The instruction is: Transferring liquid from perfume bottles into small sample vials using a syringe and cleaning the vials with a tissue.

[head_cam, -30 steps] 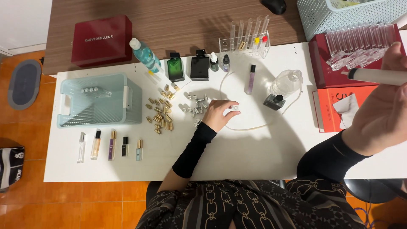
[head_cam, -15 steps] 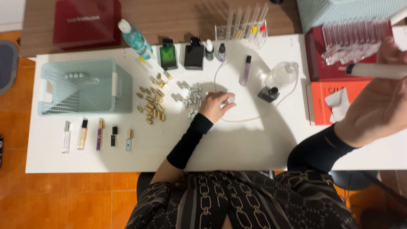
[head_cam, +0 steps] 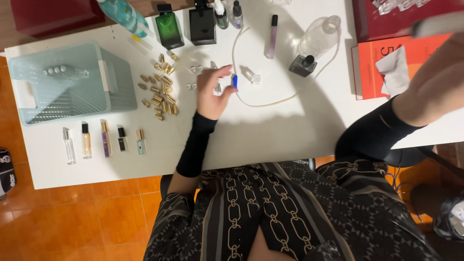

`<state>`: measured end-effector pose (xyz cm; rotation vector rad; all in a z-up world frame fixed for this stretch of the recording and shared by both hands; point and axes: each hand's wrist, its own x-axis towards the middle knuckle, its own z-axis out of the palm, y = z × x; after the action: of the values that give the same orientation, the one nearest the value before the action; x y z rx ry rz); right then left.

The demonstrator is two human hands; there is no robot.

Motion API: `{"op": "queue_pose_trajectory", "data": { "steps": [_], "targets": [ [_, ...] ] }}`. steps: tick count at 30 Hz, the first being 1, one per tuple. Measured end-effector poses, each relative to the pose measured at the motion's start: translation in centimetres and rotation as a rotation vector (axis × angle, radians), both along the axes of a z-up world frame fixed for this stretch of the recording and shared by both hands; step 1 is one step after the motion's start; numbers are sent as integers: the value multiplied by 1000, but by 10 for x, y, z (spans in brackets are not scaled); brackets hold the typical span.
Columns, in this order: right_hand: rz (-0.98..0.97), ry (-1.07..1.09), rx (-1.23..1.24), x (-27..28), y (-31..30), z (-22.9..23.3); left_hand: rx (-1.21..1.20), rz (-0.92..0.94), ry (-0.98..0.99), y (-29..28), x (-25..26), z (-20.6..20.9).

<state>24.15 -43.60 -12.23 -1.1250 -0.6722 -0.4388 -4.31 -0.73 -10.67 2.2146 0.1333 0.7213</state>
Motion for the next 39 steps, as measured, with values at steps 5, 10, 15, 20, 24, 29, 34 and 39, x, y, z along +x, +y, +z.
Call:
{"op": "queue_pose_trajectory", "data": {
  "steps": [5,10,15,20,24,29,34,39],
  "targets": [
    [109,107,-376,-122,165,143,-186,58,-206,63,-27,7],
    [166,97,-985,-148,198,75,-568,65,-473,118,-39,-23],
    [91,42,-1067,-159,214,44,-872,-62,-573,114,-41,-30],
    [-2,-67,-1076,-176,223,37,-741,38,-489,116,-40,-49],
    [6,-97,-969,-183,225,32,-266,215,-69,96,-26,-19],
    [48,-22,-890,-190,225,27,284,161,123,76,-1,-16],
    [93,-52,-862,-189,217,31,515,181,282,67,24,-23],
    [88,-18,-835,-187,212,35,497,189,388,68,38,-29]
  ]
}}
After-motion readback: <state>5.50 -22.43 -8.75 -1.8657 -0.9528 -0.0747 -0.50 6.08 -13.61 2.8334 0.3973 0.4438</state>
